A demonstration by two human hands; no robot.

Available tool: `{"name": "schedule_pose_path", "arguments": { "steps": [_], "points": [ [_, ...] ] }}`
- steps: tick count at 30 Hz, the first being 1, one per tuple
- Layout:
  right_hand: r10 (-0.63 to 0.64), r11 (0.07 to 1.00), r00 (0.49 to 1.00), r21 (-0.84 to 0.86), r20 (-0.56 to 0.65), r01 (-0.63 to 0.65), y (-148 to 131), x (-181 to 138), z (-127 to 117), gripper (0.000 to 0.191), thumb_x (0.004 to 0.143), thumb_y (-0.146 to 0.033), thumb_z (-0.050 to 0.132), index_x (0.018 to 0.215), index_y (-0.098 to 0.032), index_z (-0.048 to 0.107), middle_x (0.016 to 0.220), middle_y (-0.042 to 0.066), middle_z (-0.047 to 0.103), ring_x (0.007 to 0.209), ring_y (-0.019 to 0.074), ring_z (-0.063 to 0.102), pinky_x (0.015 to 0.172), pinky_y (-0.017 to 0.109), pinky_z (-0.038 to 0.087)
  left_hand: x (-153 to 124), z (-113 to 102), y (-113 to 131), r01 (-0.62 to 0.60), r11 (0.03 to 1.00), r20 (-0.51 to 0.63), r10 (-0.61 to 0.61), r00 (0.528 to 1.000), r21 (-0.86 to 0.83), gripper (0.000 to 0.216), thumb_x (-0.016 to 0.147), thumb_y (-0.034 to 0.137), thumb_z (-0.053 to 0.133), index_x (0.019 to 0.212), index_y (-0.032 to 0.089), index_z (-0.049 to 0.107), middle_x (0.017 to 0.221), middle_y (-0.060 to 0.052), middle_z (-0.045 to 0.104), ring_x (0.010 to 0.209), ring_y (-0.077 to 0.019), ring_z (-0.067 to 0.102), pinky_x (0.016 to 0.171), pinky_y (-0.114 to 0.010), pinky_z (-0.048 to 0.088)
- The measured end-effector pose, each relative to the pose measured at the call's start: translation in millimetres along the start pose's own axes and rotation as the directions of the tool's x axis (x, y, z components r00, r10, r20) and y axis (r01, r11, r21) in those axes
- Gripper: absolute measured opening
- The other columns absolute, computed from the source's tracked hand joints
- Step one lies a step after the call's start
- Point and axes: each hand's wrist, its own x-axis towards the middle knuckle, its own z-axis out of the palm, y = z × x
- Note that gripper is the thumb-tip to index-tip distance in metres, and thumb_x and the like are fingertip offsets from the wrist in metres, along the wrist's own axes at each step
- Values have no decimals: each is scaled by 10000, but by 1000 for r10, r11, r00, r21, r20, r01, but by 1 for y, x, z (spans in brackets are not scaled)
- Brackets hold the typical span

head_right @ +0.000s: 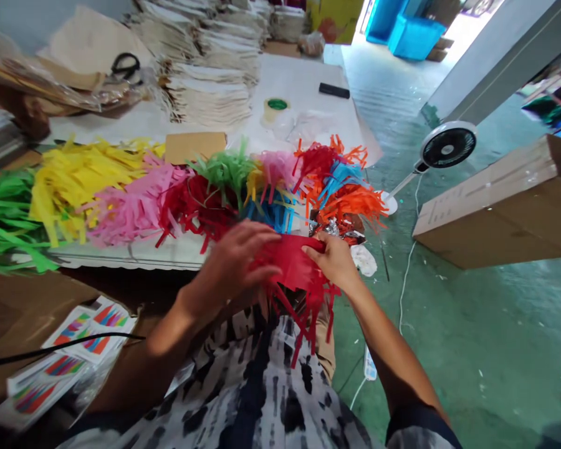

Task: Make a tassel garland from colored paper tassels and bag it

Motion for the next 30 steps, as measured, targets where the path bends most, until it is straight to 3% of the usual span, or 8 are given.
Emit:
{"name": "schedule_pose_path", "arguments": {
  "steps": [3, 6, 10, 12, 16, 21, 25, 30],
  "points": [
    [-6, 973, 999, -230, -46, -5, 2, -3, 3, 260, 935, -434, 632, 967, -181, 683, 800, 53, 699, 691, 204, 584, 665, 321, 415, -17, 36, 6, -125, 990, 125, 132, 983, -59, 784, 855, 435, 828, 1523, 161, 522, 1538, -172, 600, 1474, -334, 522, 1276, -564, 365],
    [-173, 882, 980, -459, -97, 110, -8, -21, 0, 364, 979, -391, 586, 1234, -147, 672, 1163, 171, 726, 1024, 314, 657, 886, 433, 486, -27, 61, 6, -84, 996, 116, 86, 990, -15, 539, 916, 186, 711, 1445, 174, 610, 1477, -133, 661, 1430, -305, 575, 1245, -523, 426],
    [-424, 779, 902, -479, 75, 406, -17, -57, 6, 643, 969, -509, 633, 1514, -184, 526, 1504, 174, 582, 1379, 365, 507, 1168, 562, 374, -26, 69, 6, -83, 997, 24, 83, 996, 10, 343, 965, 159, 614, 1294, 149, 711, 1340, -131, 734, 1300, -285, 653, 1136, -476, 527],
    [-411, 788, 903, -452, 122, 419, -13, -70, 13, 612, 991, -475, 616, 1522, -182, 534, 1481, 162, 616, 1355, 353, 529, 1160, 552, 392, -24, 67, 8, -82, 996, -4, 83, 997, 34, 290, 967, 158, 613, 1229, 132, 737, 1238, -135, 765, 1183, -276, 688, 1049, -454, 572],
    [-346, 845, 937, -415, 59, 338, 5, -73, 14, 338, 1066, -272, 484, 1303, -199, 714, 1296, 121, 734, 1209, 300, 617, 1042, 483, 449, -24, 55, 7, -82, 997, 40, 81, 996, 17, 242, 950, 139, 637, 1152, 157, 770, 1119, -115, 785, 1055, -258, 692, 925, -428, 593],
    [-302, 924, 949, -217, 88, 314, 11, -52, 0, 310, 1078, -364, 513, 935, -214, 744, 1004, 69, 763, 940, 226, 662, 859, 372, 458, -24, 34, 0, 113, 985, 142, -94, 985, -132, 211, 910, 153, 708, 1091, 219, 794, 1139, -74, 786, 1102, -254, 688, 963, -434, 536],
    [-211, 947, 977, -240, 37, 214, 4, -39, 0, 351, 1066, -419, 537, 834, -215, 705, 812, 44, 699, 771, 202, 597, 721, 324, 388, -23, 32, 4, 251, 951, 69, -242, 968, -180, 113, 967, 238, 675, 1028, 209, 766, 1033, -50, 795, 999, -223, 698, 968, -420, 511],
    [-194, 937, 978, -281, 79, 208, -1, -31, 3, 336, 1056, -418, 552, 825, -216, 688, 801, 44, 699, 785, 212, 605, 739, 318, 378, -25, 45, 7, 279, 956, -57, -285, 957, -93, 146, 985, 274, 660, 872, 206, 721, 966, -36, 779, 1025, -226, 677, 1115, -471, 436]
  ]
}}
